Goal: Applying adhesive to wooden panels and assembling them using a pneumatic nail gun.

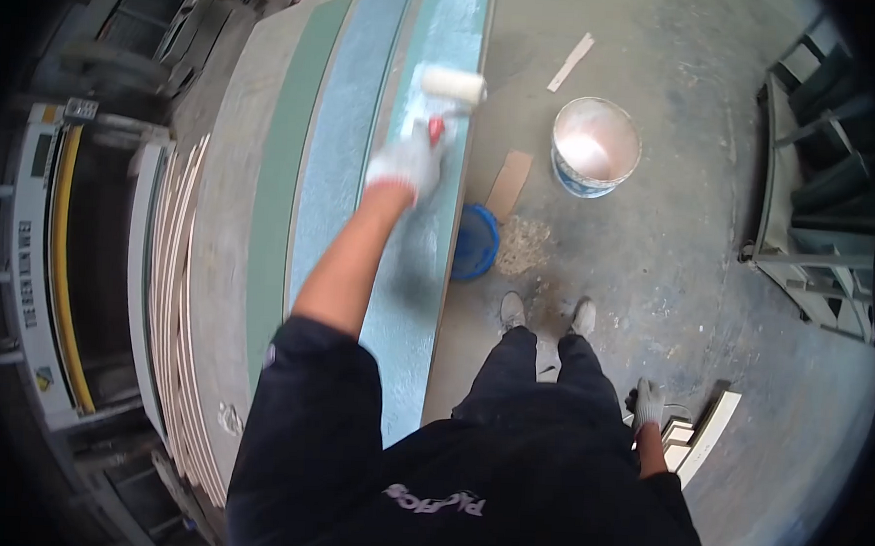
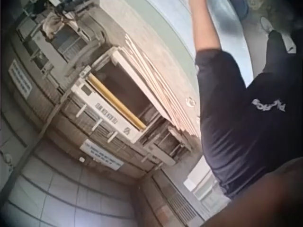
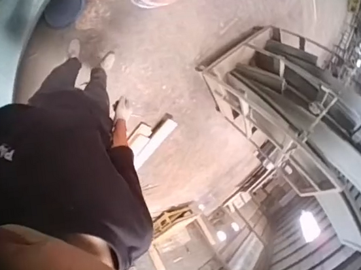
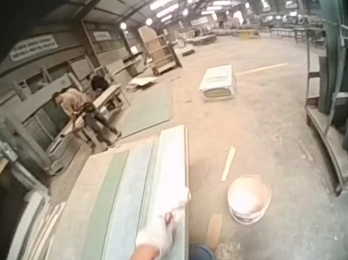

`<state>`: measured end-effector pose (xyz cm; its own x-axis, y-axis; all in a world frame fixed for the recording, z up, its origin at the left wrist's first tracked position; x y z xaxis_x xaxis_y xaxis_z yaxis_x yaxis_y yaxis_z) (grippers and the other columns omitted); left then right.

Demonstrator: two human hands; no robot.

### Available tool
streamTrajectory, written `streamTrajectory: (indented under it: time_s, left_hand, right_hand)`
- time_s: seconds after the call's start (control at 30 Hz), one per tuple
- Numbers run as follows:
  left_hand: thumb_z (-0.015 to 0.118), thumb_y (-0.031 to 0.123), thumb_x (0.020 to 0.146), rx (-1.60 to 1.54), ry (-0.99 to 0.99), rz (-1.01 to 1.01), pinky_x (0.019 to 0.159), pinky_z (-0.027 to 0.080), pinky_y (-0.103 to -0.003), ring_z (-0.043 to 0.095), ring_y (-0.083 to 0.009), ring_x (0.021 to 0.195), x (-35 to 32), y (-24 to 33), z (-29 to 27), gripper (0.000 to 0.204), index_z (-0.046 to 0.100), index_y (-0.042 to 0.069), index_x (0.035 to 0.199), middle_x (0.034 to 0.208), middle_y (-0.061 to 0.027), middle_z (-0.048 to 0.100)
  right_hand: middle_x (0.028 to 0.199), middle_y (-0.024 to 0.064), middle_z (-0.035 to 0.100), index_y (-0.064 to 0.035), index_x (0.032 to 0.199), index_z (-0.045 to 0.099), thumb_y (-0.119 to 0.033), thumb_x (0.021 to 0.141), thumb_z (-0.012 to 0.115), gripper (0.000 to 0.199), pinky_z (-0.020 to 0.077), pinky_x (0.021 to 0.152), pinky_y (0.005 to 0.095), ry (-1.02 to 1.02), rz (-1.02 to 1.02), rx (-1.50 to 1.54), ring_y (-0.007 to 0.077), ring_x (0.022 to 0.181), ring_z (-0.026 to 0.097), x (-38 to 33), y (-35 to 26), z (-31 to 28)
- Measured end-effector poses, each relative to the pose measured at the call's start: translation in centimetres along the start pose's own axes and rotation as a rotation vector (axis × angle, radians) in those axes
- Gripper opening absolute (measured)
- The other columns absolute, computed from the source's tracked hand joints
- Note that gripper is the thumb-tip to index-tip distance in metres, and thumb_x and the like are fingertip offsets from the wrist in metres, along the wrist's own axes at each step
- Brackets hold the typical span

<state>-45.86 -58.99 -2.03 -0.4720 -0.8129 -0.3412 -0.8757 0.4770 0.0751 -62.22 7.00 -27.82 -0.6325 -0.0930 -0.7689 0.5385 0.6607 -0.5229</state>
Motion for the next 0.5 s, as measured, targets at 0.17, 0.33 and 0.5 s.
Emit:
streamTrajectory:
  time_s: [0.17,0.33,0.5]
  left_hand:
    - [0.048,0.047,0.101,0.071,-0.164,-0.202,0.068,0.055,-0.055,0.070,-0.0441,0.076,-26.7,-5.1,7.3,0.064,0.032,0.014,0.154,0.084,-0.0251,0.071]
    - [0.053,0.040,0.100,0.091,-0.360,-0.391,0.065,0.053,-0.054,0.070,-0.0408,0.077,-48.9,-11.4,10.3,0.062,0.036,0.012,0.153,0.089,-0.0231,0.071]
    - [0.052,0.040,0.100,0.096,-0.210,-0.357,0.062,0.053,-0.053,0.070,-0.0405,0.072,-45.4,-7.2,9.4,0.061,0.038,0.011,0.152,0.085,-0.0239,0.070]
  right_hand:
    - [0.063,0.0060,0.058,-0.0044,0.080,0.058,-0.044,0.101,0.056,0.045,0.0448,0.040,0.0313,-0.199,-0.145,-0.253,0.0164,0.049,0.061,9.8,-7.7,1.8]
    - [0.066,0.0026,0.057,-0.0066,0.102,0.060,-0.045,0.099,0.062,0.039,0.0457,0.045,0.0304,-0.224,-0.184,0.071,0.0144,0.051,0.057,17.4,-19.6,2.5]
    - [0.068,0.0016,0.057,-0.0051,0.113,0.060,-0.046,0.098,0.063,0.044,0.0460,0.048,0.0278,-0.210,-0.324,-0.036,0.0131,0.055,0.058,17.7,-27.5,3.2]
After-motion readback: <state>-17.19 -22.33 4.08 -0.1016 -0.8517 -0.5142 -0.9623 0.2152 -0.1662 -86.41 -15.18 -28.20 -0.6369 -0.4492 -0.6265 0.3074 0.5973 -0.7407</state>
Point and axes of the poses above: each hand's wrist, its own x-axis towards the middle knuckle, its own z-axis out of the palm, y = z × x, the point moved 3 cm from there along x, towards the middle knuckle
